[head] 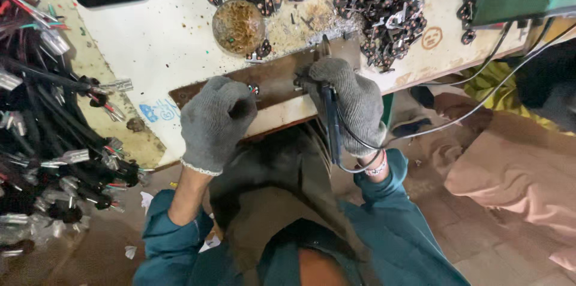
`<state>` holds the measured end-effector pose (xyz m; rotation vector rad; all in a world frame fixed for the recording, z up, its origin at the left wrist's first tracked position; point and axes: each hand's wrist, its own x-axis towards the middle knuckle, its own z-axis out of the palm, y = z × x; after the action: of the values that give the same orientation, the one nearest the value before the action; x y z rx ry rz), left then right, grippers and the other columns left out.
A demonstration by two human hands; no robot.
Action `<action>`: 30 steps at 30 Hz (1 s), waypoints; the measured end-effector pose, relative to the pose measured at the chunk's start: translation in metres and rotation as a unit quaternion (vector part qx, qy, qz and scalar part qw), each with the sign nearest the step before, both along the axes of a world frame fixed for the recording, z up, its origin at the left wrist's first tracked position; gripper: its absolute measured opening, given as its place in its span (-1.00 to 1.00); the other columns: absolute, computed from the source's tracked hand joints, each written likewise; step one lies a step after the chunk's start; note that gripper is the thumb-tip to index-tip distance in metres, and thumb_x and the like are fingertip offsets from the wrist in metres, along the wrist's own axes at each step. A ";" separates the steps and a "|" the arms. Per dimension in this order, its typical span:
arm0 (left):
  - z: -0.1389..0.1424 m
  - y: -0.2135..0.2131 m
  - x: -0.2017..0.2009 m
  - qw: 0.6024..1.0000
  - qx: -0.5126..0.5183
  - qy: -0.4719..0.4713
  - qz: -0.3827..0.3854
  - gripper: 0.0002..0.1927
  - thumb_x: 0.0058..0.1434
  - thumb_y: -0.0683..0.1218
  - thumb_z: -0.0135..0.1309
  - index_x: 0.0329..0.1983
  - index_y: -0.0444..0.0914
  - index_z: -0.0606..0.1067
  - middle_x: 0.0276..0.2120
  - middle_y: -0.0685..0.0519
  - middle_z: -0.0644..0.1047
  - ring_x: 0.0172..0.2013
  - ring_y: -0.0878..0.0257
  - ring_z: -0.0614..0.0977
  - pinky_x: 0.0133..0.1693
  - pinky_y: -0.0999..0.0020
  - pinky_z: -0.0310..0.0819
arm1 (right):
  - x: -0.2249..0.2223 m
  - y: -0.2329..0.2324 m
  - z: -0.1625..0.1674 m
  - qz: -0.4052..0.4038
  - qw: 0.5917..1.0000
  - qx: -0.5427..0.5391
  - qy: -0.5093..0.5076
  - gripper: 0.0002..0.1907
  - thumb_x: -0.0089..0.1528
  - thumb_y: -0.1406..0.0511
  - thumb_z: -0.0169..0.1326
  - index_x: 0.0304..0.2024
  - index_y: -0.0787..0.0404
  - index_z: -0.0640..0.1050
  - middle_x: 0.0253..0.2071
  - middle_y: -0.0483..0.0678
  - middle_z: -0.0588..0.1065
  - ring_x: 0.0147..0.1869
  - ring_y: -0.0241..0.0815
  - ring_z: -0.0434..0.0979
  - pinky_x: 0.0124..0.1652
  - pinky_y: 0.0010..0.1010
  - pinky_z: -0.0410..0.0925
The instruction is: The person solders electrical wires at a workbench, holding a wire and terminal in one gloved hand while applying a soldering iron with the other. They work through a pile of small components, soldering each wire connection and setting finished pieces aside on the bench.
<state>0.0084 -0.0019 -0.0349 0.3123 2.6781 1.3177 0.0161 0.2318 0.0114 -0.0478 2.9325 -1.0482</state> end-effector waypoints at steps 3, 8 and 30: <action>-0.003 -0.001 0.000 1.000 0.001 0.007 -0.008 -0.84 0.14 -0.19 0.29 -0.26 -0.14 0.54 -0.26 -0.03 0.56 -0.28 -0.01 0.63 -0.25 0.15 0.51 | 0.011 -0.002 -0.010 0.007 0.996 -0.024 0.084 -0.62 0.23 0.39 0.37 0.01 0.20 0.47 -0.01 0.09 0.60 0.10 0.11 0.67 0.08 -0.20 0.52; -0.006 -0.002 0.002 1.000 0.012 0.023 -0.003 -0.82 0.11 -0.20 0.27 -0.23 -0.15 0.55 -0.24 -0.02 0.57 -0.25 0.00 0.64 -0.22 0.16 0.54 | 0.015 -0.022 -0.027 0.005 0.988 0.072 0.138 -0.61 0.15 0.37 0.41 -0.05 0.15 0.52 -0.13 0.04 0.60 -0.04 0.13 0.62 -0.04 -0.16 0.47; 0.003 -0.001 0.002 1.000 -0.004 0.024 -0.001 -0.87 0.21 -0.19 0.25 -0.26 -0.13 0.53 -0.26 0.03 0.54 -0.28 0.03 0.63 -0.27 0.16 0.51 | 0.038 -0.009 -0.019 -0.056 0.979 -0.107 0.162 -0.76 0.29 0.29 0.17 -0.05 0.27 0.50 -0.20 0.07 0.62 -0.16 -0.07 0.65 -0.09 -0.28 0.49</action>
<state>0.0106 -0.0029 -0.0315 0.3513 2.7213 1.3142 0.0537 0.2231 -0.0071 -0.0643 3.1185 -1.5027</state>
